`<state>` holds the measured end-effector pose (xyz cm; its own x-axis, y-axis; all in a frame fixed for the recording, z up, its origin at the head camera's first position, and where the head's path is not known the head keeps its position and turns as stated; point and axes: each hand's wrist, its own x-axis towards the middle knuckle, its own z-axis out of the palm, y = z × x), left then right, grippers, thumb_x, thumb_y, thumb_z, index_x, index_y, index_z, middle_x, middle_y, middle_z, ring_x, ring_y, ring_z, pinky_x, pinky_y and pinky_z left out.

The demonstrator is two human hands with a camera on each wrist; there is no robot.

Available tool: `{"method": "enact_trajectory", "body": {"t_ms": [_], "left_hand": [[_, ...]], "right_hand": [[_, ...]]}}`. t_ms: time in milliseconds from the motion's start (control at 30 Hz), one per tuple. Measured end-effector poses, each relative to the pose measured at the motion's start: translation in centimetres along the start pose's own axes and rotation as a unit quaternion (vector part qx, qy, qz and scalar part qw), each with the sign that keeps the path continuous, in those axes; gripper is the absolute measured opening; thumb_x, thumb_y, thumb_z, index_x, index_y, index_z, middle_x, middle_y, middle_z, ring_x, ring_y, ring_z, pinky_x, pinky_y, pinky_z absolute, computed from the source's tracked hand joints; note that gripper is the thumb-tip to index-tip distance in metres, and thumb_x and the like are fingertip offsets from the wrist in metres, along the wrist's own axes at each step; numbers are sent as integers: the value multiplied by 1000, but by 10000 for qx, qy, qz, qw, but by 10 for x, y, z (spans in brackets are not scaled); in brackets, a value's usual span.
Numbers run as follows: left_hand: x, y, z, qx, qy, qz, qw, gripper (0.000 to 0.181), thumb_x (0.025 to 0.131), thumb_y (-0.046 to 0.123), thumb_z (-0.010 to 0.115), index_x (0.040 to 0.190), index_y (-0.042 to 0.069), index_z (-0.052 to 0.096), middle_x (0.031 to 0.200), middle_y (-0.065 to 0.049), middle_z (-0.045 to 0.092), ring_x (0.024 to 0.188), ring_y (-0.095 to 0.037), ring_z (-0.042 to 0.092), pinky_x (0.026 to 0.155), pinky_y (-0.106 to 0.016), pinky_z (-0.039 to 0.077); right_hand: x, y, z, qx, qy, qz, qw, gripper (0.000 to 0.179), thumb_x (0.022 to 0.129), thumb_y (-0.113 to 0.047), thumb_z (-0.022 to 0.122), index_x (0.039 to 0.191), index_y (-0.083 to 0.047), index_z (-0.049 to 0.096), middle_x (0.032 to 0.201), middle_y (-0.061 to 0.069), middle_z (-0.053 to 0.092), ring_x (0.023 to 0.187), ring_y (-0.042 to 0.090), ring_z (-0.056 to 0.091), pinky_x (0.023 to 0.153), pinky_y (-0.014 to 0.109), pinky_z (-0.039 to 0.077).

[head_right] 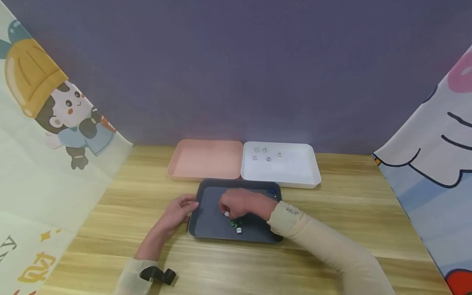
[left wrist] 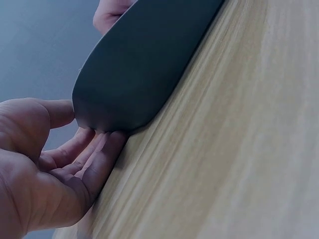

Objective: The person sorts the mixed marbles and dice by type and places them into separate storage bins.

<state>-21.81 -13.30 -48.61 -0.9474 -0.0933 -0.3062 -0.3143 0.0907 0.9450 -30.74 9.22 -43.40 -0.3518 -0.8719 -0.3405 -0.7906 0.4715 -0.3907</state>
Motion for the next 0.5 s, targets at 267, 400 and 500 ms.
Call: {"method": "enact_trajectory", "body": {"t_ms": [267,400,500], "left_hand": [[3,0,-1,56,-29,-47,10000,35,92,19,69,123,3,62,102,-10,61,83,-19,58,59,-31,48],[3,0,-2,71,8,-41,10000,35,91,18,69,122,2,62,102,-10,61,83,-19,58,58,-30,47],[3,-1,-2,81,1,-30,10000,35,91,18,69,122,3,62,103,-11,61,85,-19,58,57,-29,47]], "right_hand": [[-12,3,-15,769,651,-461,9938,10,87,-10,68,96,-14,70,85,-13,63,71,4,58,66,25,49],[-18,3,-20,1130,888,-602,9878,11,89,-12,69,100,-12,72,91,-13,64,80,6,61,71,26,50],[-24,4,-22,1489,1081,-631,9809,13,89,-12,71,101,-10,72,92,-12,64,79,10,62,68,27,51]]}}
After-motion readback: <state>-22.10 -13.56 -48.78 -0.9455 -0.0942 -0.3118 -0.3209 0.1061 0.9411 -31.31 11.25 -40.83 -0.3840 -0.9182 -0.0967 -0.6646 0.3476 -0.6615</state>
